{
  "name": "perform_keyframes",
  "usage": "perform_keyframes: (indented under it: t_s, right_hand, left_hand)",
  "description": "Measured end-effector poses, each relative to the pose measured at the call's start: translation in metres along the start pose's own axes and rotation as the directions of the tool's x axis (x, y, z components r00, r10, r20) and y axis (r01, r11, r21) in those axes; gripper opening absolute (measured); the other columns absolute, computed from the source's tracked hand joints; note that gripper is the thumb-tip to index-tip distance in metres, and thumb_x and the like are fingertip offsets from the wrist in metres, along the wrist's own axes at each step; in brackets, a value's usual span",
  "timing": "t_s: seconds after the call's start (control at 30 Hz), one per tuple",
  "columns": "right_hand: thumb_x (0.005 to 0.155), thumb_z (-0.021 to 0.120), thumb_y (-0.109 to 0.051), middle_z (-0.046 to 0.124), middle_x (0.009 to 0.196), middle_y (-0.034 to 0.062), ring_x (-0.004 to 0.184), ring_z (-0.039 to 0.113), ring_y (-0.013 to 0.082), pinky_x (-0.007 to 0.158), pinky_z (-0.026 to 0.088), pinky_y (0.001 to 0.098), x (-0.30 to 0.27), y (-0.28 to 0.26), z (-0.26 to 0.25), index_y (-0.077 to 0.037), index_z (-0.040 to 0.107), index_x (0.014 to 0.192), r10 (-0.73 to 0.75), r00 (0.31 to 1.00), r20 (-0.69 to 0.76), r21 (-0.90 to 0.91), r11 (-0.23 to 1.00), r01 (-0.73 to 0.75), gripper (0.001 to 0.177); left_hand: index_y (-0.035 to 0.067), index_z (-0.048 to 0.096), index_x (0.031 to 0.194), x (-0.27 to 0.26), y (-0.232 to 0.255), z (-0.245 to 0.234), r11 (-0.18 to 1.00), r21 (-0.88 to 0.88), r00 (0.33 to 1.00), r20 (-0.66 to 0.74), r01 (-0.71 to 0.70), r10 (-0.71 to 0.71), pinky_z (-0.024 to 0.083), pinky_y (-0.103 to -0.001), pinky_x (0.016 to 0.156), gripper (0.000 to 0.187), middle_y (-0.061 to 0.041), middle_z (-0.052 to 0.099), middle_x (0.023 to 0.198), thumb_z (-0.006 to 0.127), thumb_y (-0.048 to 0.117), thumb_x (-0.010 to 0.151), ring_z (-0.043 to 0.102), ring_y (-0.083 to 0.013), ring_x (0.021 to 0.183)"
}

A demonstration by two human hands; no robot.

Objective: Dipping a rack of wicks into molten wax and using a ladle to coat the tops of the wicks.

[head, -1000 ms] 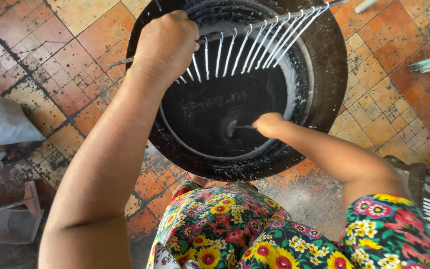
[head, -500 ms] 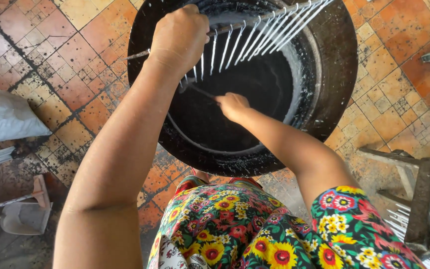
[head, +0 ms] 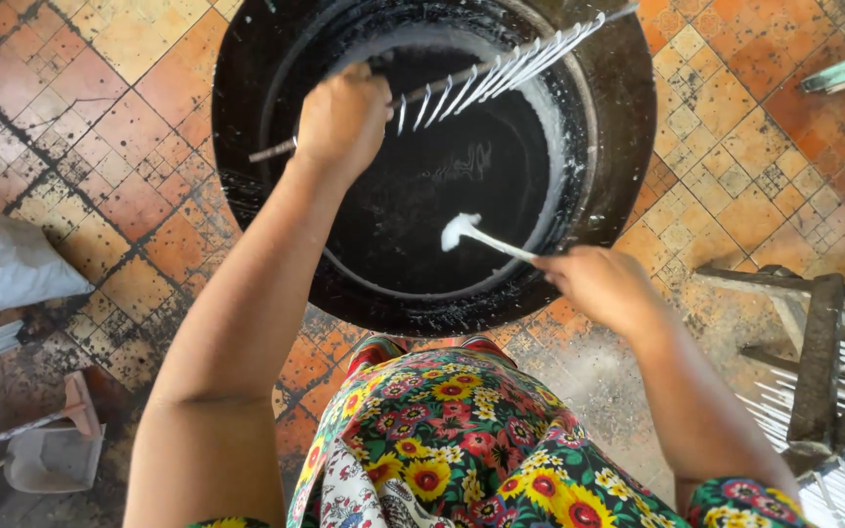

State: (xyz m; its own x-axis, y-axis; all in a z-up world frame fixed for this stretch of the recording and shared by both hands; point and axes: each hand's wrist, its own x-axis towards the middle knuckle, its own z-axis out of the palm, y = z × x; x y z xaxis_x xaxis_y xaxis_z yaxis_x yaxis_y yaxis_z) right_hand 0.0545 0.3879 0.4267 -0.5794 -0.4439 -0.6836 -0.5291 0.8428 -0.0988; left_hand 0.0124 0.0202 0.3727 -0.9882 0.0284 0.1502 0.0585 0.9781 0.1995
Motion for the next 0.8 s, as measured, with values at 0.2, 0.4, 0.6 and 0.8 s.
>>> perform_keyframes:
  t_s: [0.2,0.4,0.6,0.8]
  right_hand:
    - [0.105,0.052,-0.022,0.076,0.089,0.0076,0.071,0.068,0.0132,0.069,0.055,0.0262,-0.052,-0.001,0.007,-0.024,0.069,0.134,0.063,0.998,-0.023,0.235,0.970,-0.056,0.034]
    - [0.105,0.051,-0.025,0.078,0.106,0.0111,0.083,0.076,0.0206,0.078,0.059,0.0334,-0.060,-0.001,0.020,-0.029,0.070,0.134,0.057,0.998,-0.023,0.334,0.941,-0.046,0.036]
    - [0.107,0.045,-0.026,0.074,0.091,0.0028,0.063,0.063,0.0103,0.062,0.051,0.0226,-0.041,0.005,0.060,-0.038,0.067,0.137,0.085,0.996,-0.002,0.347,0.934,-0.079,0.039]
    - [0.103,0.050,-0.030,0.067,0.115,0.0035,0.095,0.070,0.0258,0.065,0.058,0.0429,-0.036,0.010,0.075,-0.040,0.058,0.143,0.043,0.999,0.011,0.283,0.958,-0.044,0.042]
  left_hand:
    - [0.022,0.077,0.086,-0.042,0.029,0.072,0.983,0.137,0.985,0.101,0.124,-0.139,0.065,-0.038,0.063,0.012,0.003,0.066,0.084,0.085,0.029,0.080,0.075,-0.0245,0.073]
    - [0.021,0.079,0.096,-0.056,0.007,0.182,0.948,0.055,0.870,0.384,0.312,-0.309,0.065,-0.040,0.070,0.010,-0.001,0.068,0.087,0.080,0.028,0.088,0.076,-0.0275,0.080]
    - [0.017,0.079,0.104,-0.061,-0.026,0.292,0.946,0.083,0.836,0.449,0.312,-0.315,0.064,-0.039,0.077,0.020,-0.006,0.069,0.096,0.075,0.032,0.092,0.075,-0.0253,0.093]
    - [0.010,0.078,0.106,-0.062,-0.036,0.320,0.909,-0.091,0.796,0.524,0.408,-0.304,0.054,-0.052,0.081,0.017,-0.016,0.064,0.106,0.066,0.020,0.098,0.069,-0.0406,0.093]
